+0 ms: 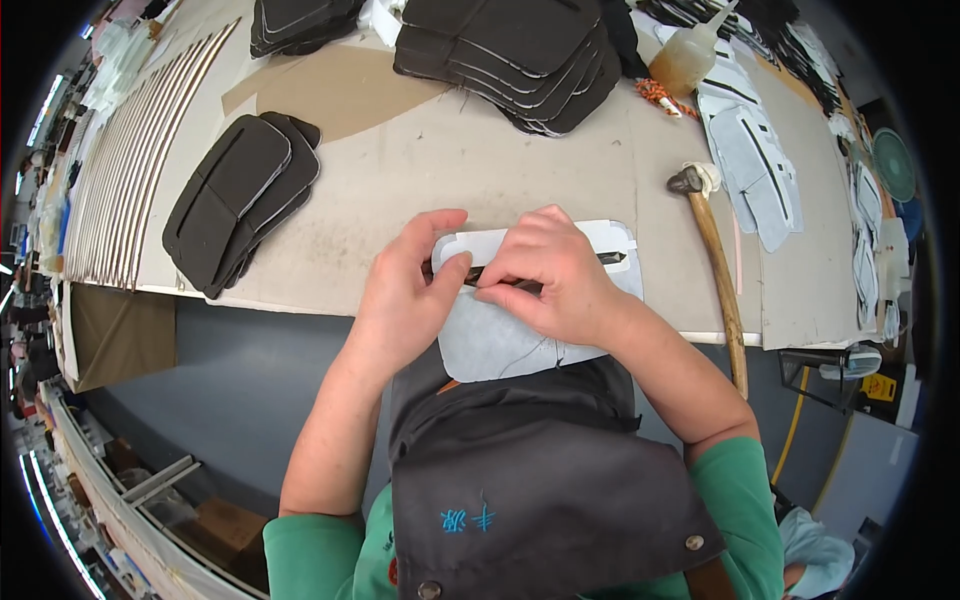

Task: Applying glue to leather components and assembling a zipper pocket for a leather bag.

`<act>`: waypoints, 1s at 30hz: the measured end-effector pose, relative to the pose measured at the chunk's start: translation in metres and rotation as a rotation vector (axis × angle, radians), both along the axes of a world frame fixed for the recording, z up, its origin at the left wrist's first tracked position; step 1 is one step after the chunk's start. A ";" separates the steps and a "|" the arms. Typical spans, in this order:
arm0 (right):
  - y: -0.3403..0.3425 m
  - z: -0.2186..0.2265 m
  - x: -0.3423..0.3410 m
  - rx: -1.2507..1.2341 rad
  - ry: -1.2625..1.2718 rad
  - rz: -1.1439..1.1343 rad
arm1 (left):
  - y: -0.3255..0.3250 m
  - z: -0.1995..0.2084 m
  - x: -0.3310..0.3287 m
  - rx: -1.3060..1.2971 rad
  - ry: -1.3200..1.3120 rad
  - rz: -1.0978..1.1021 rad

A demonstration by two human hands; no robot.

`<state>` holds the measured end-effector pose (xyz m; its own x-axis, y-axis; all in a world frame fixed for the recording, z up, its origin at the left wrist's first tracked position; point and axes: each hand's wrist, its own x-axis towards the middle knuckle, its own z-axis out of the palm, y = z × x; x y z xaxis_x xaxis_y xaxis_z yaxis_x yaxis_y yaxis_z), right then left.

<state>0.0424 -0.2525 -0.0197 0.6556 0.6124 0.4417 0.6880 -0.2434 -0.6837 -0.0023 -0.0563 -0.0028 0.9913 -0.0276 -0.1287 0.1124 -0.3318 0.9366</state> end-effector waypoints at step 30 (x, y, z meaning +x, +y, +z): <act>0.001 -0.001 0.002 -0.004 0.109 -0.012 | 0.022 0.020 0.001 -0.265 0.298 -0.096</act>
<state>0.0442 -0.2516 -0.0211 0.7068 0.6059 0.3651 0.6065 -0.2535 -0.7536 -0.0015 -0.0345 0.0176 0.9029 -0.1892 -0.3860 0.3721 -0.1056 0.9222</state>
